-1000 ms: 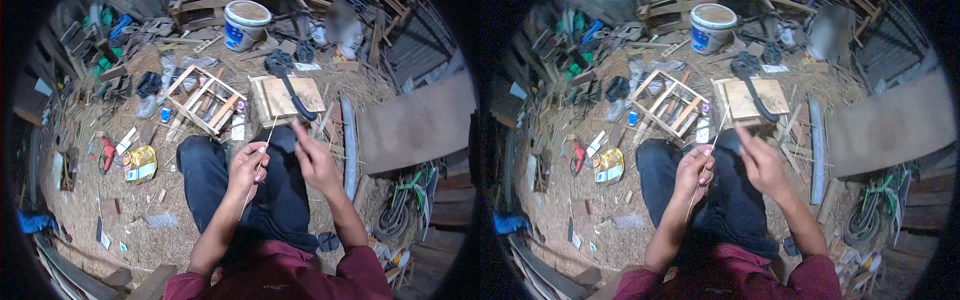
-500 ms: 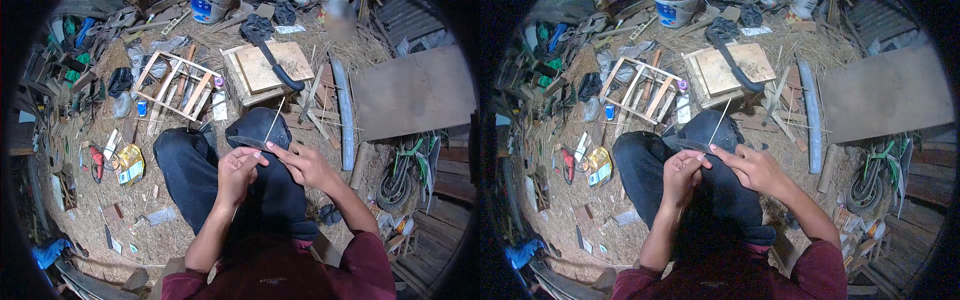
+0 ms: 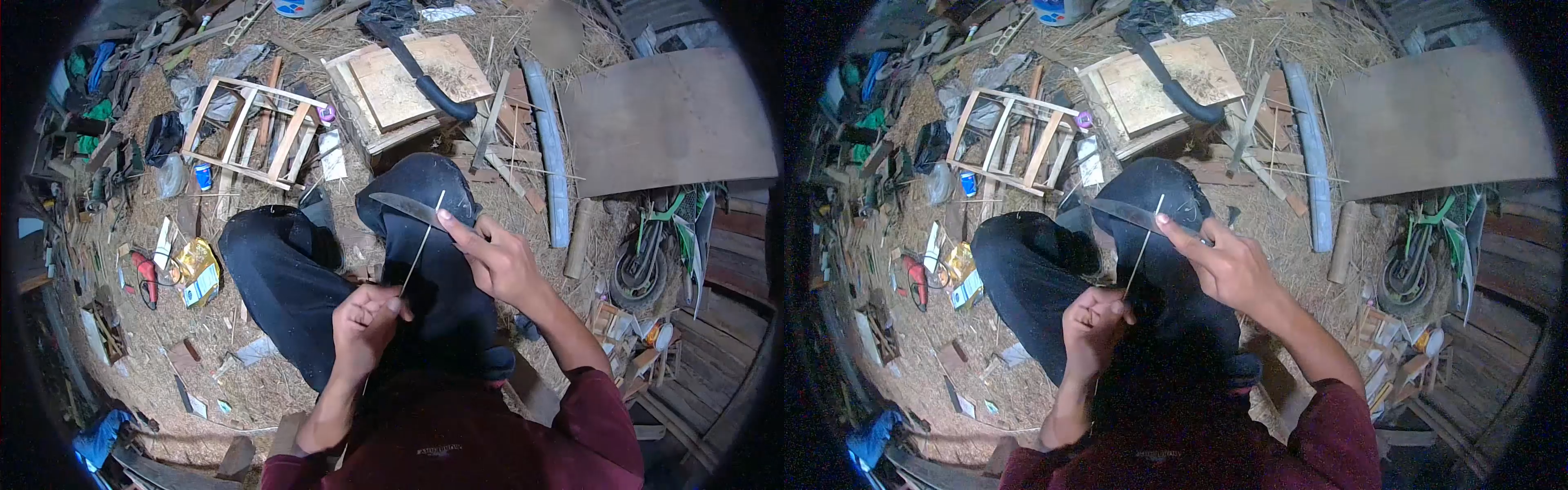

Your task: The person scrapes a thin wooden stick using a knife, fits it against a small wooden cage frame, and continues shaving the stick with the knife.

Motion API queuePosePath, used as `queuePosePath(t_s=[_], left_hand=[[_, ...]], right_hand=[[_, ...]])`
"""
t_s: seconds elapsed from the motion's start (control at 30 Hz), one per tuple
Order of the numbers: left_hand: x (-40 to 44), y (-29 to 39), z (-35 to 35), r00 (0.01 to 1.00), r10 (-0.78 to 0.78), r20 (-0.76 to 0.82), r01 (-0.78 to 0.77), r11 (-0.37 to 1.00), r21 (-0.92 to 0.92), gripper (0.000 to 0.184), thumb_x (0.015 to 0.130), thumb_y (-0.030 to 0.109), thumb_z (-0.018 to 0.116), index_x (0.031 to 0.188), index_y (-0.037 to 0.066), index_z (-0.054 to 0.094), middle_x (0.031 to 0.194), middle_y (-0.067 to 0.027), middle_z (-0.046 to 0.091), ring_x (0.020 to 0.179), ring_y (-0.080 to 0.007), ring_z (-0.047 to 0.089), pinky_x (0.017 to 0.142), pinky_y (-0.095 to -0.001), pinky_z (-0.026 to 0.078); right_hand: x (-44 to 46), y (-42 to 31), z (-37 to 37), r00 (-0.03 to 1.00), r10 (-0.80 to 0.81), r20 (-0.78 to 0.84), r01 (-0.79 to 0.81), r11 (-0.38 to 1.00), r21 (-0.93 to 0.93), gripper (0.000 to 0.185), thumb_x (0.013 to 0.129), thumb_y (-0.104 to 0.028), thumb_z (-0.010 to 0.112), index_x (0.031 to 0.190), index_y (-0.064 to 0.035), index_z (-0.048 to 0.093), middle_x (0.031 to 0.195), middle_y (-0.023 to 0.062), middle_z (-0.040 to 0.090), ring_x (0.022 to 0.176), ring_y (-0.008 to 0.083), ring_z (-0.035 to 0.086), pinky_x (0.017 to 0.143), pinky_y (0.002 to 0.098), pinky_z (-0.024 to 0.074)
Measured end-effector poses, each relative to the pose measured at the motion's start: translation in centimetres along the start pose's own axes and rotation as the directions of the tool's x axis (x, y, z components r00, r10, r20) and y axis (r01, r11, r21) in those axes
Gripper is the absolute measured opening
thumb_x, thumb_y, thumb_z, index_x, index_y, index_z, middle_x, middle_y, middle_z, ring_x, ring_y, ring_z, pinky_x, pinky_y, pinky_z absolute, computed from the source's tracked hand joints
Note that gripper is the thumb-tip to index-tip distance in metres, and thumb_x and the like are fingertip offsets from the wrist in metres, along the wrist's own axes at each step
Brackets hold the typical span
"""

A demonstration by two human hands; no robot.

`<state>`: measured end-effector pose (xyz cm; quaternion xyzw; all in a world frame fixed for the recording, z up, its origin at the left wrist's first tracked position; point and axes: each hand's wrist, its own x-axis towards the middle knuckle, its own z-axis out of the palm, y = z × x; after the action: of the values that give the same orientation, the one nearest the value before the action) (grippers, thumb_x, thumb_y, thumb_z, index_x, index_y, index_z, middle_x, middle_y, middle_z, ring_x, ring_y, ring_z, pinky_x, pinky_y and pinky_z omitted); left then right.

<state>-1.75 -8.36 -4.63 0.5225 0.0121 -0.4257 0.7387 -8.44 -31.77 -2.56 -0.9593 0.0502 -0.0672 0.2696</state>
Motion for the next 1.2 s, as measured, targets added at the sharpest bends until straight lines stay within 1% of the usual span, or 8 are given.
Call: queuePosePath(t_s=[0.2, 0.23, 0.33, 0.5, 0.63, 0.87, 0.93, 1.2], left_hand=[[4.7, 1.4, 3.1, 0.997, 0.072, -0.042, -0.08, 0.964, -0.255, 0.011, 0.096, 0.006, 0.059, 0.105, -0.001, 0.062, 0.078, -0.0075, 0.066, 0.048, -0.0032, 0.042, 0.043, -0.02, 0.028], [5.7, 2.5, 2.7, 0.993, -0.122, -0.005, 0.121, 0.986, -0.113, 0.008, 0.095, 0.004, 0.057, 0.101, -0.001, 0.061, 0.078, -0.0066, 0.064, 0.047, -0.0047, 0.041, 0.043, -0.0209, 0.028], [5.8, 3.1, 3.2, 0.993, -0.121, 0.014, 0.122, 0.981, -0.154, 0.012, 0.09, 0.01, 0.06, 0.096, 0.0, 0.062, 0.074, -0.004, 0.06, 0.045, -0.0067, 0.039, 0.042, -0.0223, 0.027], [3.2, 1.8, 2.3, 0.961, -0.277, 0.006, 0.263, 0.908, -0.326, 0.023, 0.092, 0.016, 0.062, 0.108, 0.0, 0.061, 0.07, -0.0026, 0.055, 0.044, -0.0062, 0.04, 0.039, -0.0213, 0.029], [0.2, 0.3, -0.7, 0.954, -0.293, 0.065, 0.3, 0.926, -0.228, 0.022, 0.094, 0.012, 0.062, 0.111, -0.002, 0.06, 0.074, -0.008, 0.059, 0.047, -0.006, 0.041, 0.043, -0.0209, 0.029], [3.4, 2.2, 2.4, 0.996, -0.095, 0.001, 0.093, 0.973, -0.209, 0.021, 0.093, 0.012, 0.062, 0.11, -0.001, 0.06, 0.072, -0.0047, 0.06, 0.045, -0.0048, 0.04, 0.04, -0.0197, 0.028], [5.0, 2.8, 3.4, 0.997, -0.073, -0.031, 0.07, 0.994, -0.087, 0.021, 0.094, 0.012, 0.062, 0.11, -0.002, 0.061, 0.075, -0.008, 0.062, 0.047, -0.0053, 0.04, 0.043, -0.0207, 0.03], [2.2, 1.5, 1.2, 0.998, -0.064, 0.019, 0.066, 0.992, -0.104, 0.018, 0.092, 0.001, 0.059, 0.109, -0.005, 0.061, 0.077, -0.0126, 0.064, 0.048, -0.0048, 0.04, 0.044, -0.0193, 0.027]], right_hand=[[0.3, -0.1, -1.1, 0.987, -0.099, 0.127, 0.101, 0.995, -0.01, 0.063, 0.085, -0.005, 0.061, 0.142, -0.0302, 0.052, 0.073, 0.0085, 0.045, 0.053, 0.0276, 0.052, 0.048, 0.04, 0.0472], [0.4, -0.3, -1.5, 0.978, -0.114, 0.173, 0.121, 0.992, -0.027, 0.062, 0.085, -0.005, 0.062, 0.141, -0.0301, 0.053, 0.073, 0.0086, 0.045, 0.053, 0.0278, 0.052, 0.048, 0.04, 0.0471], [0.5, 0.1, -1.3, 0.987, -0.102, 0.122, 0.095, 0.994, 0.061, 0.061, 0.085, -0.006, 0.062, 0.141, -0.0302, 0.053, 0.074, 0.0093, 0.046, 0.053, 0.0292, 0.052, 0.047, 0.0408, 0.0468], [0.3, 0.3, -0.8, 0.999, -0.011, 0.041, 0.01, 1.0, 0.019, 0.061, 0.086, -0.006, 0.061, 0.142, -0.0295, 0.053, 0.073, 0.0109, 0.045, 0.054, 0.0295, 0.052, 0.049, 0.0411, 0.0471], [0.0, 0.6, -0.5, 0.999, 0.05, -0.019, -0.049, 0.996, 0.07, 0.059, 0.087, -0.005, 0.061, 0.141, -0.0283, 0.055, 0.072, 0.0114, 0.043, 0.054, 0.0289, 0.052, 0.05, 0.0403, 0.0469], [0.0, -0.6, -1.6, 0.993, -0.057, 0.102, 0.05, 0.996, 0.072, 0.061, 0.085, -0.005, 0.064, 0.141, -0.0295, 0.054, 0.072, 0.0106, 0.044, 0.055, 0.0283, 0.053, 0.051, 0.0398, 0.0472], [0.4, -1.3, -1.9, 0.988, -0.052, 0.143, 0.044, 0.997, 0.061, 0.063, 0.085, -0.005, 0.064, 0.142, -0.0315, 0.052, 0.073, 0.0104, 0.045, 0.055, 0.0286, 0.054, 0.051, 0.0403, 0.0474], [0.3, -0.7, -1.0, 0.998, 0.013, 0.064, -0.012, 1.0, -0.004, 0.065, 0.086, -0.006, 0.065, 0.143, -0.0344, 0.05, 0.074, 0.0112, 0.045, 0.056, 0.0309, 0.053, 0.052, 0.0418, 0.0476]])
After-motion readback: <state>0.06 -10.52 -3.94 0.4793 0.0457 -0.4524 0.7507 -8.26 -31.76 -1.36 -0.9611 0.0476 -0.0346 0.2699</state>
